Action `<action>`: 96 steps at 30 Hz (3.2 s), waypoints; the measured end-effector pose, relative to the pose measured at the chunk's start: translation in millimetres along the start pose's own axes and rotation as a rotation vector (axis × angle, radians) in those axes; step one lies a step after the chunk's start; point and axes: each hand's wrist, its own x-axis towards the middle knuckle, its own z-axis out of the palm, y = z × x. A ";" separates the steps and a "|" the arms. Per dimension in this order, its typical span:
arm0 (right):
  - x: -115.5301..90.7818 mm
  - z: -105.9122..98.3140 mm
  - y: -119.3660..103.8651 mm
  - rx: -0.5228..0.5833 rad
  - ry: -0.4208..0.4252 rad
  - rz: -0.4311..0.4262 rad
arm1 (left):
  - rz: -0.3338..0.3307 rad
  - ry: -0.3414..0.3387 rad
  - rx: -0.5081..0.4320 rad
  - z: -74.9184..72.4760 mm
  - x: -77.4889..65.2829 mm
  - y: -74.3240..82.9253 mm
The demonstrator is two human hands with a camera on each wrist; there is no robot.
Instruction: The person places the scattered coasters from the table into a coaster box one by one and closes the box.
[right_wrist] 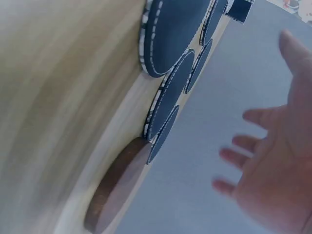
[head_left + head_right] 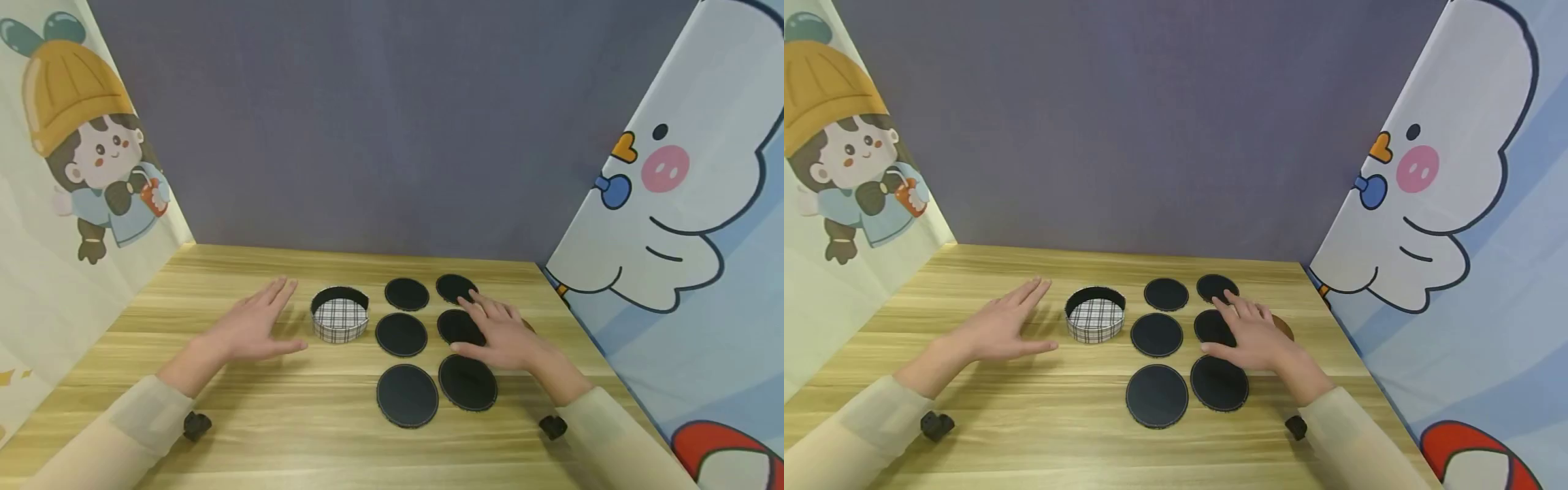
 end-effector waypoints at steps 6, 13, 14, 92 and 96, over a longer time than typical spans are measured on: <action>-10.1 -0.3 11.4 0.225 -0.050 -0.077 | 0.014 -0.028 -0.283 6.4 12.5 -5.4; -27.7 7.8 28.6 0.324 -0.048 -0.095 | 0.003 -0.112 -0.503 15.8 33.7 -10.0; -30.5 8.5 30.3 0.332 -0.050 -0.091 | -0.005 -0.121 -0.519 17.3 37.0 -9.9; -51.1 31.4 21.9 0.251 -0.159 -0.179 | -0.003 -0.215 -0.641 30.5 59.9 -8.4; -50.4 31.9 22.7 0.268 -0.142 -0.151 | -0.009 -0.219 -0.629 30.1 60.3 -8.8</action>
